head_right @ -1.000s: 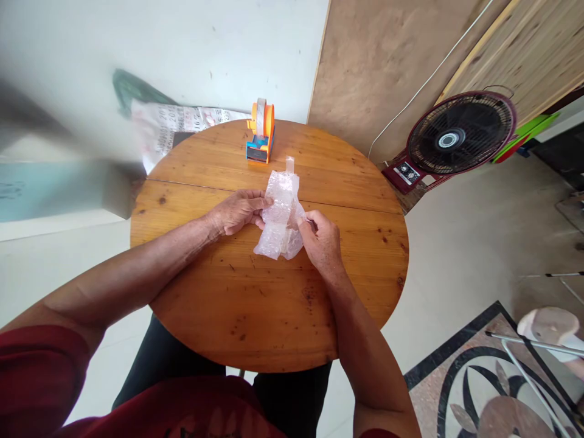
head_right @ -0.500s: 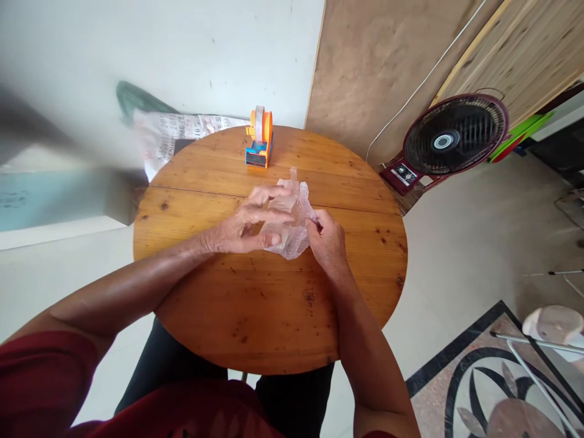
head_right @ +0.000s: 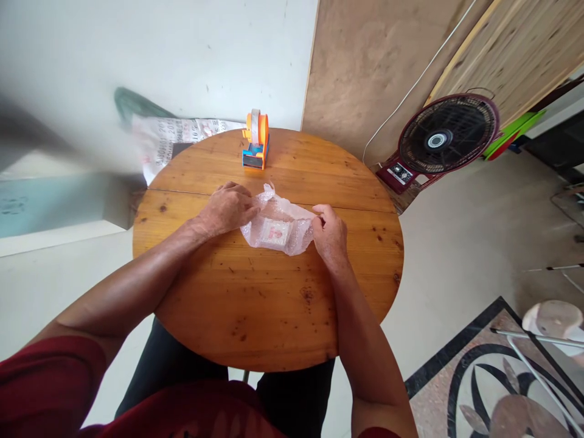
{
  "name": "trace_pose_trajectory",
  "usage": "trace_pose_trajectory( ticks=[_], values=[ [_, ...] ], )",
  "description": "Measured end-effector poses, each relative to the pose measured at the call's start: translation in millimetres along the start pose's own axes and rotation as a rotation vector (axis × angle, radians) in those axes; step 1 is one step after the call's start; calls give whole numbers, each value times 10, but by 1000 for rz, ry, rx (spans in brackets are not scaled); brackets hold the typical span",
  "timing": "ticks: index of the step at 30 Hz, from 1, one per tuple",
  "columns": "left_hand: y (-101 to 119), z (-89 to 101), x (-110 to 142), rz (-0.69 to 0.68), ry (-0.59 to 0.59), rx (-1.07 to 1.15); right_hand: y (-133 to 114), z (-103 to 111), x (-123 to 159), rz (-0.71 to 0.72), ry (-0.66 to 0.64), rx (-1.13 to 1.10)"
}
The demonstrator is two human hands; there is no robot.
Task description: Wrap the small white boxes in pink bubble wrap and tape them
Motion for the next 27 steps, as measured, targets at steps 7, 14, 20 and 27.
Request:
trace_pose_trajectory(
  ticks=[7, 14, 20, 27],
  values=[
    [93, -2, -17, -98, -24, -68, 90, -169, -20, -67, -41, -20],
    [304, 5, 51, -173, -44, 119, -158, -173, -20, 79, -21, -213],
    [154, 98, 6, -14, 35, 161, -15, -52, -15, -47, 99, -359],
    [-82, 108, -20, 194, 51, 239, 147, -30, -13, -223, 191, -550]
  ],
)
Point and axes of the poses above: each hand's wrist, its own x-axis away from the middle knuckle, its own z-axis out of the back of the hand, y = z × x, the point moved 10 cm from there along -x, towards the middle knuckle, and after that the axes turned 7 degrees about -x, right-handed, at the moved point
